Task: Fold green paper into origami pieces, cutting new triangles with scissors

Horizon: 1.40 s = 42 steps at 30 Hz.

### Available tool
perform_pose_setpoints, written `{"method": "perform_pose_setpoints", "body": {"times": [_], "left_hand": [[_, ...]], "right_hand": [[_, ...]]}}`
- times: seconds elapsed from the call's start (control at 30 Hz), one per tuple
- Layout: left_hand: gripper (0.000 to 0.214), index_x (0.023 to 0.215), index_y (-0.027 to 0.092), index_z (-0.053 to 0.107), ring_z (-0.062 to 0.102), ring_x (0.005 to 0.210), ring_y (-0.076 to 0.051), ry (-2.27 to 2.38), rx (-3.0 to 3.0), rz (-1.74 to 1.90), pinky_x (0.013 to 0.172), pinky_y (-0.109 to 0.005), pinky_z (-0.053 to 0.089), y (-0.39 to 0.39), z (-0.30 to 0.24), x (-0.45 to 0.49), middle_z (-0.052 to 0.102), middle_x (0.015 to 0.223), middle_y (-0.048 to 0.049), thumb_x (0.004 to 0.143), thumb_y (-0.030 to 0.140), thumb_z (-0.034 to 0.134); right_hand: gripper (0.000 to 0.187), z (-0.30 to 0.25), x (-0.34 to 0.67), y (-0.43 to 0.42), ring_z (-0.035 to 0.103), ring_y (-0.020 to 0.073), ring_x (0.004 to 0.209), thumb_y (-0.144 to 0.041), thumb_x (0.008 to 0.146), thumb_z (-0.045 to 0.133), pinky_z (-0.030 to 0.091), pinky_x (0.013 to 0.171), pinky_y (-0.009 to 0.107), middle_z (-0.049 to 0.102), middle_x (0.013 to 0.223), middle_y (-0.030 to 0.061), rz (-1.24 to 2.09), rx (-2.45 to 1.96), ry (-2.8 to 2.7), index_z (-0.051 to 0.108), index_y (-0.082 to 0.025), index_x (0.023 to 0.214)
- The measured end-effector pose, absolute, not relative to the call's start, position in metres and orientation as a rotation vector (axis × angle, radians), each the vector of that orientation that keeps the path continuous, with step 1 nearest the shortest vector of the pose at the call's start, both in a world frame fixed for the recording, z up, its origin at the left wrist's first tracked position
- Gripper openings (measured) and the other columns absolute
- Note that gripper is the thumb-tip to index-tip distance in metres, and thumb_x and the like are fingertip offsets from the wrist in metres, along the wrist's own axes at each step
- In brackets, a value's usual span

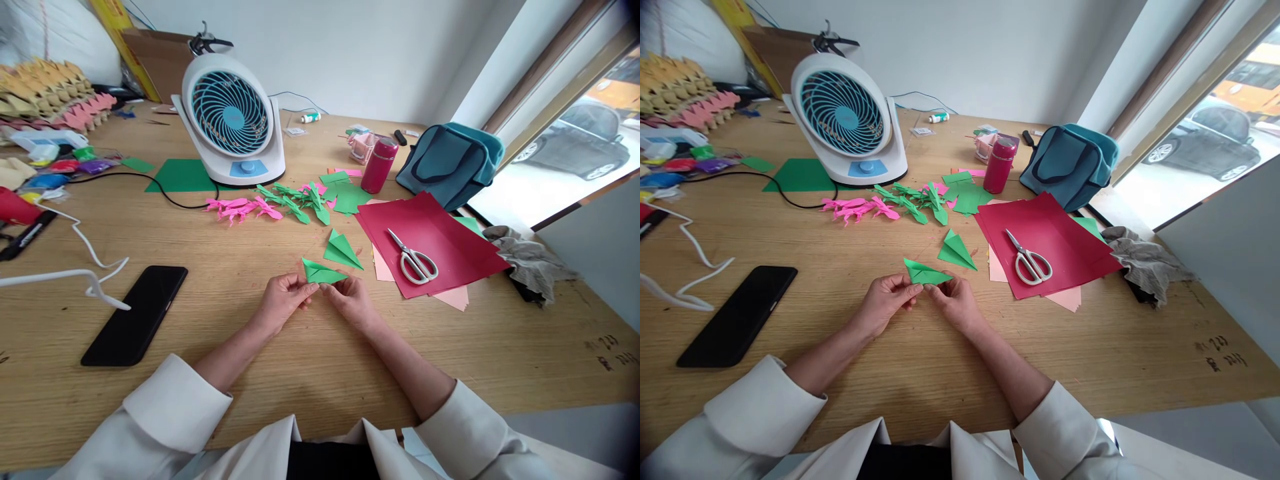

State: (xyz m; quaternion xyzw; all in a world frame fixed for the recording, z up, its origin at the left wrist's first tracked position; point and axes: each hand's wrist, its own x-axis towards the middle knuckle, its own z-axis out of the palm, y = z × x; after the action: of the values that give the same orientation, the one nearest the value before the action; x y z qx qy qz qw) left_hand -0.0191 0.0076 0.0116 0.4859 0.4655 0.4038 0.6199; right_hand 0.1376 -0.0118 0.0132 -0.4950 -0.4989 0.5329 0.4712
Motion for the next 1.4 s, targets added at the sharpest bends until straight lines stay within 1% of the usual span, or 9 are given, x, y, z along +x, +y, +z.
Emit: {"method": "perform_pose_setpoints", "body": {"times": [0.07,0.23,0.33,0.5,0.7,1.0,1.2,1.3,1.4], "left_hand": [[0.039,0.062,0.014,0.062,0.050,0.048,-0.007,1.075,1.120,0.916,0.045,-0.018,0.043,0.008,0.012,-0.020,0.057,0.051,0.0033,0.058,0.046,0.084],[0.041,0.059,0.015,0.058,0.050,0.047,-0.007,1.080,1.160,0.898,0.046,-0.020,0.042,0.011,0.011,-0.023,0.057,0.052,0.0035,0.059,0.047,0.083],[0.042,0.057,0.015,0.055,0.048,0.046,-0.007,1.072,1.167,0.912,0.047,-0.019,0.039,0.012,0.010,-0.023,0.054,0.050,0.0045,0.059,0.046,0.083],[0.042,0.056,0.016,0.054,0.047,0.047,-0.007,1.051,1.175,0.936,0.048,-0.020,0.038,0.011,0.009,-0.022,0.053,0.049,0.0044,0.060,0.046,0.083],[0.042,0.057,0.016,0.056,0.048,0.047,-0.008,1.059,1.166,0.960,0.048,-0.021,0.041,0.011,0.007,-0.021,0.053,0.051,0.0044,0.059,0.047,0.083],[0.037,0.056,0.015,0.057,0.046,0.048,-0.007,1.067,1.179,0.971,0.046,-0.020,0.042,0.014,0.010,-0.023,0.053,0.052,0.0039,0.062,0.043,0.082],[0.038,0.054,0.016,0.055,0.046,0.047,-0.007,1.063,1.195,1.009,0.047,-0.020,0.041,0.013,0.006,-0.023,0.052,0.050,0.0040,0.066,0.041,0.080],[0.038,0.055,0.016,0.054,0.047,0.047,-0.007,1.067,1.186,1.012,0.047,-0.020,0.041,0.012,0.005,-0.022,0.052,0.050,0.0043,0.065,0.042,0.080],[0.038,0.057,0.016,0.057,0.048,0.048,-0.008,1.063,1.160,0.992,0.046,-0.020,0.042,0.012,0.006,-0.021,0.053,0.052,0.0037,0.063,0.044,0.082]], "right_hand": [[0.043,0.013,0.138,-0.011,0.051,0.0142,0.059,-0.056,0.068,0.076,0.039,0.054,0.025,0.046,0.052,-0.0040,1.325,-1.190,-1.219,0.051,-0.021,0.065],[0.041,0.008,0.138,-0.009,0.057,0.0159,0.068,-0.052,0.065,0.080,0.046,0.064,0.027,0.063,0.068,-0.0002,1.366,-1.108,-1.177,0.058,-0.020,0.077],[0.039,0.007,0.139,-0.010,0.059,0.0173,0.071,-0.050,0.066,0.080,0.047,0.067,0.028,0.065,0.071,0.0007,1.382,-1.095,-1.177,0.058,-0.021,0.078],[0.040,0.007,0.138,-0.011,0.055,0.0167,0.068,-0.055,0.065,0.078,0.044,0.065,0.029,0.063,0.070,0.0005,1.361,-1.115,-1.187,0.059,-0.021,0.075],[0.043,0.002,0.139,-0.010,0.042,0.0120,0.059,-0.059,0.066,0.075,0.035,0.057,0.026,0.051,0.061,-0.0028,1.360,-1.150,-1.213,0.056,-0.020,0.067],[0.046,0.014,0.141,-0.013,0.027,0.0079,0.051,-0.053,0.071,0.075,0.022,0.049,0.025,0.035,0.052,-0.0067,1.353,-1.244,-1.303,0.046,-0.020,0.057],[0.047,0.004,0.141,-0.012,0.030,0.0077,0.051,-0.060,0.070,0.073,0.023,0.047,0.024,0.042,0.054,-0.0056,1.345,-1.239,-1.269,0.051,-0.019,0.062],[0.046,-0.003,0.142,-0.011,0.035,0.0093,0.053,-0.061,0.071,0.072,0.026,0.048,0.024,0.048,0.056,-0.0037,1.372,-1.212,-1.315,0.057,-0.018,0.066],[0.044,-0.006,0.143,-0.011,0.043,0.0128,0.056,-0.061,0.072,0.072,0.028,0.049,0.025,0.050,0.055,-0.0017,1.352,-1.238,-1.342,0.058,-0.019,0.065]]}}
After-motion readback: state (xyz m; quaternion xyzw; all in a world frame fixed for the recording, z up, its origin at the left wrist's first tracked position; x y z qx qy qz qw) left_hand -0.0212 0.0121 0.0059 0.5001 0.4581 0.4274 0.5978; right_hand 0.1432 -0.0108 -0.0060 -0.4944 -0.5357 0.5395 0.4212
